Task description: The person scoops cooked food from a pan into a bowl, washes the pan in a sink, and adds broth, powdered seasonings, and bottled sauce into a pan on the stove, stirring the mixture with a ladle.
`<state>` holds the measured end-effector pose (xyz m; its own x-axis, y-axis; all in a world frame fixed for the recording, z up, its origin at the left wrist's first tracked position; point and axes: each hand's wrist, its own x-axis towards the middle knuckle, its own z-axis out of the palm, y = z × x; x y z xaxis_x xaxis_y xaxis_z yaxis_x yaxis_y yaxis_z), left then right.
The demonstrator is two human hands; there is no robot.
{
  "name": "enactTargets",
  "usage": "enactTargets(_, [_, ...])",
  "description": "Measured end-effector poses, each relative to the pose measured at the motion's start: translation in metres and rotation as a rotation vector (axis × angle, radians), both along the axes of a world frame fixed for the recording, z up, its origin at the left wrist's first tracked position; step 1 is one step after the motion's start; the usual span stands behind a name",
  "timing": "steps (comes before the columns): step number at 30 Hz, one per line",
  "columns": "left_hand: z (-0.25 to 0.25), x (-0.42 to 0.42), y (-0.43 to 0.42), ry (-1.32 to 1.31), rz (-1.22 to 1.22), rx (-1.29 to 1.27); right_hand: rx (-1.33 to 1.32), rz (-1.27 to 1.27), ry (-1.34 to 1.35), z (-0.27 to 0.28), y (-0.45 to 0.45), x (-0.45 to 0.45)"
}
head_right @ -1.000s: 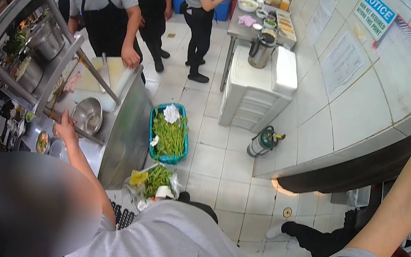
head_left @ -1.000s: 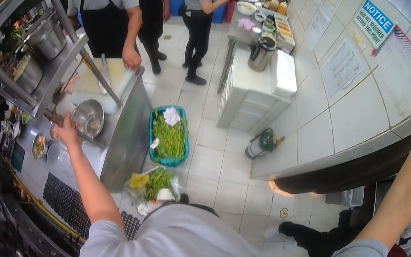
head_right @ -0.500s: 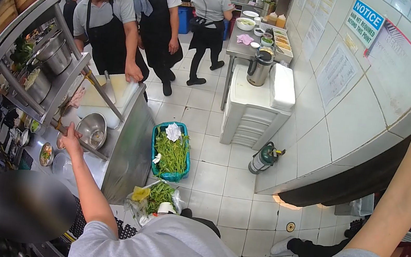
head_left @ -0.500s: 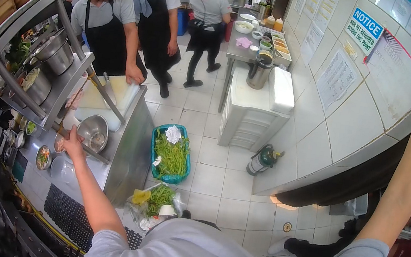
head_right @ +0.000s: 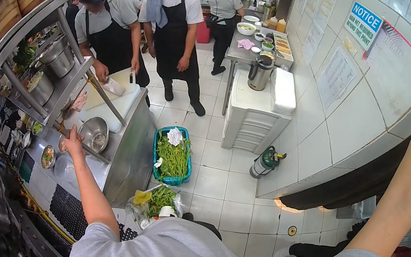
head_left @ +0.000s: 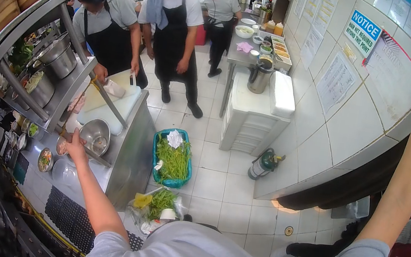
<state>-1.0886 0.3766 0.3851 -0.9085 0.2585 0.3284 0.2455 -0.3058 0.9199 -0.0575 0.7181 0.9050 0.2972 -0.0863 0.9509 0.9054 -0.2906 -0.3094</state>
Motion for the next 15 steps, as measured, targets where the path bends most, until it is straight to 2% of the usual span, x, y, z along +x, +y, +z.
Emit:
enactTargets(3, [0.001, 0.0, 0.001, -0.003, 0.007, -0.004, -0.011, 0.048, 0.016, -0.002, -0.003, -0.003])
enactTargets(9, [0.001, 0.002, 0.002, 0.005, 0.017, -0.003, 0.069, -0.063, -0.083, -0.001, 0.003, 0.003])
enactTargets(11, [-0.004, -0.004, 0.002, 0.036, 0.028, -0.033, 0.018, 0.072, -0.013, 0.0, -0.001, 0.002])
enactTargets(12, [-0.009, -0.011, 0.002, 0.05, 0.042, -0.063, -0.059, -0.034, 0.05, 0.006, 0.006, 0.02])
enactTargets(13, [-0.016, -0.02, 0.0, 0.129, 0.099, -0.177, -0.141, -0.131, 0.104, 0.014, 0.018, 0.031])
enactTargets(14, [-0.059, -0.075, -0.001, 0.417, 0.266, -0.558, -0.08, -0.055, 0.025, 0.007, 0.002, 0.007])
enactTargets(15, [-0.05, -0.06, -0.001, 0.525, 0.365, -0.736, -0.027, 0.021, -0.057, 0.001, -0.014, -0.016])
